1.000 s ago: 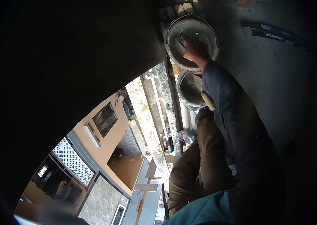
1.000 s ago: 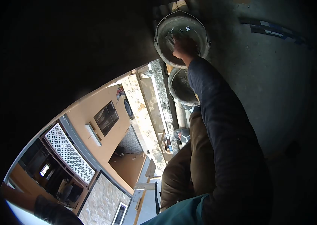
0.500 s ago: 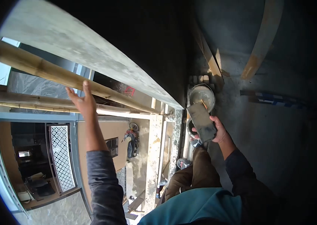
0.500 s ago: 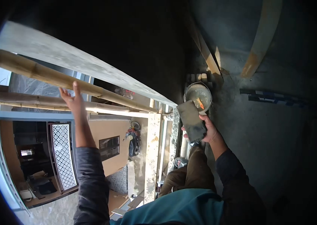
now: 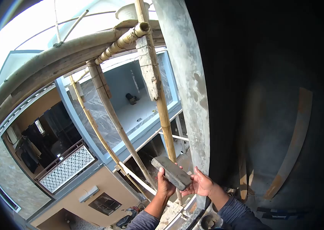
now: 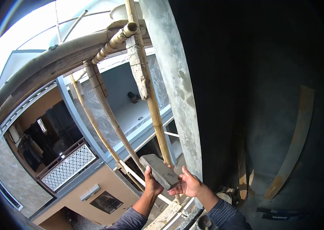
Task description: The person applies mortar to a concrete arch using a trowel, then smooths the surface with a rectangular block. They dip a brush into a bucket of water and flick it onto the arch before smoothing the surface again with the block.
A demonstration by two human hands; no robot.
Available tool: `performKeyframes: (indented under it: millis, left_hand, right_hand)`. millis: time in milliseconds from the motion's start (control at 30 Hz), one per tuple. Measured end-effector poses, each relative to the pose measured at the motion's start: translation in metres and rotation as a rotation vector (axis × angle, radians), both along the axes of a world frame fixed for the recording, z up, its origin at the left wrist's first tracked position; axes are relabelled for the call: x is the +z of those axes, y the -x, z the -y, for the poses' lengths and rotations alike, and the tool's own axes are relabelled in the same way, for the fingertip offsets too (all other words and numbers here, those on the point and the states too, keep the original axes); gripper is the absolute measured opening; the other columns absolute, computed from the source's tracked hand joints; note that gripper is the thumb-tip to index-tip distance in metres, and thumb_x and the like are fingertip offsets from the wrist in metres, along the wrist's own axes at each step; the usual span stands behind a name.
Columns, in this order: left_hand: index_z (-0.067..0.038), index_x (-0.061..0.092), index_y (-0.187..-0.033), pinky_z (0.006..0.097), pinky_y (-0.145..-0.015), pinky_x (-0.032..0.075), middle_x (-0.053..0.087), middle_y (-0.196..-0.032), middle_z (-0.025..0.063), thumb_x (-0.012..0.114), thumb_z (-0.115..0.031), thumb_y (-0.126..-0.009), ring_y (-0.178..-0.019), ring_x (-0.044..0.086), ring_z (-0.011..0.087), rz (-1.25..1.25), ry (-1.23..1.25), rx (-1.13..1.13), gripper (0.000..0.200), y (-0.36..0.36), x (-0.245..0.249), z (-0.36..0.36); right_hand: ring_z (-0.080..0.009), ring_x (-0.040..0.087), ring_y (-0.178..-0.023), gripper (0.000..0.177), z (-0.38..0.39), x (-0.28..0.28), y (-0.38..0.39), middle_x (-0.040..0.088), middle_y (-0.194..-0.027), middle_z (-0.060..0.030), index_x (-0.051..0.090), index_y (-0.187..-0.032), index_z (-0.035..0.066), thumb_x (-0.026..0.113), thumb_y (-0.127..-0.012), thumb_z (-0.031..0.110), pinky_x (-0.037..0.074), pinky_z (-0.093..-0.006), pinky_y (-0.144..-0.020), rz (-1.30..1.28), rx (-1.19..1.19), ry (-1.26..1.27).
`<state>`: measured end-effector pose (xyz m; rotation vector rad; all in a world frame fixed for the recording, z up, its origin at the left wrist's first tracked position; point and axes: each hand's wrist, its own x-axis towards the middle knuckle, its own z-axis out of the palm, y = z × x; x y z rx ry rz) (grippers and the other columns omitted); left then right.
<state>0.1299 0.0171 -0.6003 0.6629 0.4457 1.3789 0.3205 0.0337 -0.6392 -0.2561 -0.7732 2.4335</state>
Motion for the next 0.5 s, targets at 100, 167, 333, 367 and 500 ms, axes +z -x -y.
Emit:
performKeyframes:
  millis: [100,167,333,367,500]
  left_hand:
    - [-0.007,0.049,-0.117,0.0488,-0.083,0.051,0.058,-0.097,0.0129,0.053,-0.065,-0.083,-0.092,0.061,0.0325,0.016,-0.157,0.534,0.068,0.041,0.11,-0.033]
    - [-0.009,0.045,-0.116,0.045,-0.071,0.054,0.056,-0.094,0.0136,0.052,-0.062,-0.083,-0.08,0.061,0.0314,0.111,-0.324,0.609,0.062,0.07,0.184,-0.047]
    - [-0.005,0.039,-0.119,0.0325,-0.072,0.051,0.051,-0.099,0.0085,0.063,-0.041,-0.083,-0.083,0.054,0.0176,-0.045,-0.779,1.007,0.057,0.087,0.359,-0.08]
    - [0.0,0.034,-0.124,0.0299,-0.078,0.051,0.052,-0.105,0.0113,0.068,-0.031,-0.083,-0.09,0.056,0.0172,-0.106,-0.842,1.234,0.062,0.065,0.392,-0.072]
    - [-0.001,0.023,-0.13,0.0378,-0.094,0.045,0.044,-0.119,0.0173,0.084,-0.025,-0.067,-0.11,0.052,0.0257,-0.534,-1.262,1.586,0.091,0.029,0.478,-0.079]
  right_hand:
    - [-0.0164,0.061,-0.067,0.06,-0.003,0.074,-0.015,0.062,-0.09,-0.0117,0.055,-0.121,-0.001,0.044,-0.097,0.053,0.057,-0.0314,-0.052,0.537,-0.951,-0.488]
    - [-0.0089,0.051,-0.067,0.035,-0.043,0.082,-0.021,0.06,-0.094,-0.0065,0.057,-0.12,0.001,0.049,-0.1,0.028,0.045,-0.02,-0.057,0.477,-1.637,-0.96]
    - [-0.0414,0.037,-0.13,0.066,-0.072,0.157,-0.023,0.034,-0.141,-0.028,0.035,-0.143,0.002,0.06,-0.089,0.031,0.03,-0.0477,-0.109,0.827,-2.138,-1.295]
    - [-0.045,0.033,-0.133,0.069,-0.079,0.161,-0.022,0.029,-0.145,-0.0307,0.032,-0.144,0.002,0.061,-0.089,0.033,0.027,-0.0501,-0.111,0.964,-2.168,-1.317]
    - [-0.0503,0.029,-0.134,0.079,-0.115,0.155,-0.008,0.028,-0.144,-0.0345,0.027,-0.147,0.003,0.064,-0.086,0.038,0.027,-0.0542,-0.11,1.161,-1.967,-1.197]
